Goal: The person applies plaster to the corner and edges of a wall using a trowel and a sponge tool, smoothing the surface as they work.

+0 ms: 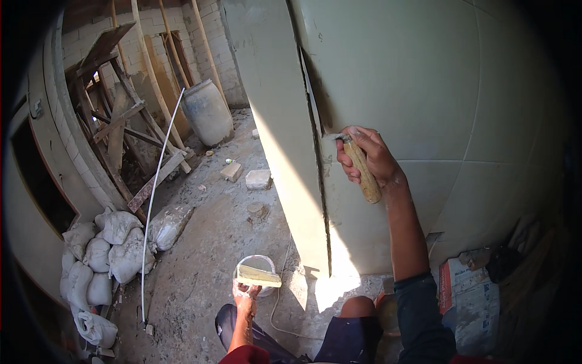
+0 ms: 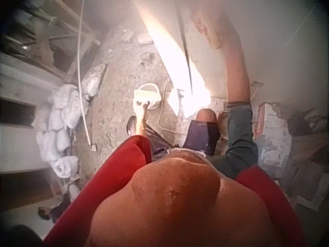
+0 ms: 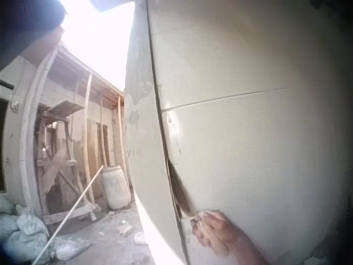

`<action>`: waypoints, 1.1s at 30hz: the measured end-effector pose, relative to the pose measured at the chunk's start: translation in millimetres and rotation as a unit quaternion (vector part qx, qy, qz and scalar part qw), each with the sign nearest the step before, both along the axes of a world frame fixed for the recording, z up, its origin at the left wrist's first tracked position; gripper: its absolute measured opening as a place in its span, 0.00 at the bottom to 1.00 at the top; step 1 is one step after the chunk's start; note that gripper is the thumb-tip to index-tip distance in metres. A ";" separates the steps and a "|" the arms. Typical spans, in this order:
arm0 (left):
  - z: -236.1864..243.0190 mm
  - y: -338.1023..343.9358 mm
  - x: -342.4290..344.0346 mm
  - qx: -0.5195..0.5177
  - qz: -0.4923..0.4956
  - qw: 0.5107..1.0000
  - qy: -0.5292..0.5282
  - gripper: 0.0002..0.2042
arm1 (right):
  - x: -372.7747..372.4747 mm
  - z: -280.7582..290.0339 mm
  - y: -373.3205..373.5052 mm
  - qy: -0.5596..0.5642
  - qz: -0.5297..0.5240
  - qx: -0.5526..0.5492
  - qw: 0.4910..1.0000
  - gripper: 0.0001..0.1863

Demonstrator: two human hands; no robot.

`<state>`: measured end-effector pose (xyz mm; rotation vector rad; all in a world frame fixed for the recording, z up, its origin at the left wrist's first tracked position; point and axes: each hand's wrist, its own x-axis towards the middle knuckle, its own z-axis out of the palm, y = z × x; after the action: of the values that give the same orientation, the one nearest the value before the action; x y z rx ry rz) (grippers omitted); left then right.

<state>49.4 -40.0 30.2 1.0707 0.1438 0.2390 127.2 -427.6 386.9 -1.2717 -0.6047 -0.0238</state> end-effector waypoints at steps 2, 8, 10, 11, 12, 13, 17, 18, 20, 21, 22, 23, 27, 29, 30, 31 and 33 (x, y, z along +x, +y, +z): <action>-0.8 -0.4 -2.0 0.008 -0.001 1.000 0.001 0.22 | -2.4 -8.1 -3.1 0.000 0.019 -0.001 1.000 0.18; 5.0 -0.1 -0.6 0.026 -0.007 1.000 0.000 0.20 | -8.6 -40.6 -10.6 0.024 -0.011 0.022 0.999 0.20; 5.5 1.1 0.5 0.025 -0.013 1.000 -0.006 0.20 | -5.8 -42.8 12.8 0.004 -0.058 -0.031 0.998 0.21; 6.1 1.8 0.3 0.019 -0.017 1.000 -0.012 0.20 | -3.9 -46.5 27.4 -0.026 -0.083 -0.045 0.995 0.21; 8.1 -0.2 1.4 0.022 -0.019 1.000 -0.007 0.20 | -7.2 -48.8 32.3 -0.028 -0.075 -0.038 0.996 0.20; 9.8 -2.1 0.5 0.025 -0.019 0.999 -0.007 0.20 | -9.9 -50.5 34.9 -0.031 -0.067 -0.032 0.997 0.20; 13.8 -1.2 -2.5 0.020 -0.028 0.999 -0.019 0.21 | -26.9 -51.0 3.0 0.045 0.019 0.012 0.999 0.20; 14.7 -1.1 -4.7 0.023 -0.031 0.999 -0.015 0.21 | -26.4 -52.2 -4.1 0.046 0.011 0.036 0.998 0.19; 16.1 -1.7 -4.4 0.029 -0.036 0.999 -0.011 0.21 | -22.9 -48.5 -10.2 0.047 0.002 0.063 0.997 0.19; 13.1 -1.5 -3.8 0.030 -0.035 0.999 -0.003 0.21 | -18.3 -43.1 -7.6 0.045 0.000 0.034 0.998 0.19; 10.0 -1.4 -3.2 0.032 -0.034 0.999 0.005 0.21 | -14.1 -38.1 -4.3 0.042 -0.002 0.004 0.999 0.19; 6.9 -1.0 -2.6 0.031 -0.036 0.999 0.009 0.21 | -12.2 -36.7 -0.9 0.040 -0.004 -0.025 0.999 0.19; 4.6 6.9 -5.0 0.039 -0.030 0.999 0.024 0.21 | -14.8 -57.5 -1.5 0.029 0.037 -0.019 0.999 0.20; 2.3 7.4 -4.1 0.033 -0.034 0.999 0.004 0.21 | -20.8 -76.3 -10.3 0.030 0.039 -0.017 0.999 0.20; 7.0 3.1 -5.9 0.026 -0.037 0.999 0.002 0.21 | -22.9 -85.0 -14.3 0.037 0.024 0.007 0.999 0.20; 2.1 4.9 -3.3 0.044 -0.042 0.998 0.005 0.21 | -22.9 -91.0 -16.2 0.044 0.009 0.031 0.999 0.20; 3.9 0.6 -1.8 0.038 -0.040 0.998 0.023 0.21 | -17.9 -99.8 -10.8 0.051 0.006 0.018 0.999 0.20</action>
<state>47.6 -39.4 34.1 1.1553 0.1336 0.1478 109.3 -438.4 287.1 -1.2263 -0.5221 0.0401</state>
